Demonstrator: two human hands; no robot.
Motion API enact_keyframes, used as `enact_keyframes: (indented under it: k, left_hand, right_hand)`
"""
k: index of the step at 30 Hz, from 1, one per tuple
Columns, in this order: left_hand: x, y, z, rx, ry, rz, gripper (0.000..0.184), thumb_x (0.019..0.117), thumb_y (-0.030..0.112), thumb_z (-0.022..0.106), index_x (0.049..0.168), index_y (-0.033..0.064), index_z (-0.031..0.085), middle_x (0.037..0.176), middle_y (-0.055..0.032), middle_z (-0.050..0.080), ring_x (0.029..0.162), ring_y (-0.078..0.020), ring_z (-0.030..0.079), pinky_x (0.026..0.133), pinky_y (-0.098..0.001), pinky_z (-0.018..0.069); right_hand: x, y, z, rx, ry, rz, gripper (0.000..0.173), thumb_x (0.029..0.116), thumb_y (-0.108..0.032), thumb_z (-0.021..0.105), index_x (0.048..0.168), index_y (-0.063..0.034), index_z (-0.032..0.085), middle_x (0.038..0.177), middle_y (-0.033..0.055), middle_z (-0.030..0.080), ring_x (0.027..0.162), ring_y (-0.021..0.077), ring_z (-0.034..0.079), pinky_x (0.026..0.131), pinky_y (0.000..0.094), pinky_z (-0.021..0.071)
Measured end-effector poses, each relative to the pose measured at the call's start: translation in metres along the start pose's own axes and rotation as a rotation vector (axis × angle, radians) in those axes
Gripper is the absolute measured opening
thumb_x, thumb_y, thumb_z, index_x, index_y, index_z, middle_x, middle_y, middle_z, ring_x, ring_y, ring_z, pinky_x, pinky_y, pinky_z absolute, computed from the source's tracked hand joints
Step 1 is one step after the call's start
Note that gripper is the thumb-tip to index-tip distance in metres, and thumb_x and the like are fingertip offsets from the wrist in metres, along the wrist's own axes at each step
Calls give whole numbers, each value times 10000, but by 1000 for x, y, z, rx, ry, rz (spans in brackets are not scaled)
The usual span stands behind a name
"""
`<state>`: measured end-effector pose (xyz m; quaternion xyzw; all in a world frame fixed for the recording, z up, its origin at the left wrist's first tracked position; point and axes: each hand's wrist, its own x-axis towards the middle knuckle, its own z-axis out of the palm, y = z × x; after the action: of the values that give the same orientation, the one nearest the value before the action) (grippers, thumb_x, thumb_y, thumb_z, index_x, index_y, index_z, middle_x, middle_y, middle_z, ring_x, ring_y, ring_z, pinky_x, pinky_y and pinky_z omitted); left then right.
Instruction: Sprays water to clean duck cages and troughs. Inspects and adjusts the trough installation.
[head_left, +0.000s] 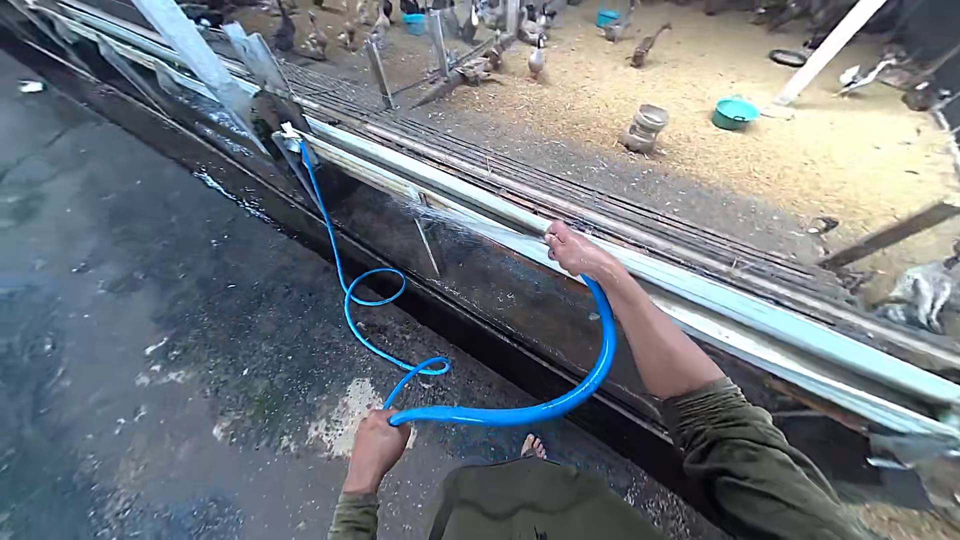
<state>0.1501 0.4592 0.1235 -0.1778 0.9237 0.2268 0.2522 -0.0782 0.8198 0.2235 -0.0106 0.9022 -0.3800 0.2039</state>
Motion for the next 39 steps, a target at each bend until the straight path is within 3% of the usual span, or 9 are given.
enact_keyframes:
  k: [3, 6, 12, 15, 29, 39]
  left_hand:
    - [1, 35, 13, -42, 15, -16, 312, 1008, 235, 598, 895, -20, 737, 981, -257, 715, 1020, -418, 682, 895, -619, 494]
    - [9, 72, 21, -70, 14, 18, 303, 1007, 221, 587, 898, -14, 743, 978, -245, 719, 1023, -406, 682, 915, -606, 493]
    - [48, 135, 4, -106, -26, 89, 330, 1011, 239, 575, 891, -29, 726, 971, -240, 712, 1013, -396, 682, 917, -597, 495]
    - [83, 150, -5, -93, -52, 125, 344, 1007, 255, 570, 901, -33, 726, 990, -242, 713, 1038, -399, 678, 931, -593, 491]
    - [260, 196, -109, 28, -263, 216, 339, 966, 332, 582, 889, 28, 708, 996, -201, 710, 1024, -371, 681, 866, -599, 516]
    - [311, 199, -133, 82, -314, 236, 348, 973, 346, 567, 892, 37, 704, 1007, -190, 710, 1044, -361, 677, 867, -587, 517]
  right_hand:
    - [23, -23, -57, -132, 61, -104, 367, 1137, -243, 306, 1434, -51, 402, 968, 204, 612, 747, 340, 620, 669, 525, 531]
    - [36, -61, -113, -225, 158, -152, 395, 1135, -282, 329, 1455, -59, 389, 1063, 245, 649, 881, 399, 671, 763, 587, 541]
    - [69, -121, -179, -298, 221, -198, 359, 1137, -276, 301, 1421, -77, 395, 899, 173, 566, 663, 300, 552, 617, 491, 479]
    - [94, -137, -193, -317, 236, -180, 335, 1141, -295, 287, 1383, -94, 403, 852, 136, 534, 612, 259, 512, 575, 444, 453]
    - [239, -193, -228, -409, 254, -41, 338, 1141, -296, 305, 1349, -66, 440, 879, 187, 576, 664, 331, 566, 612, 517, 480]
    - [291, -210, -218, -451, 231, -2, 356, 1145, -323, 290, 1355, -83, 449, 903, 194, 596, 701, 348, 599, 638, 533, 494]
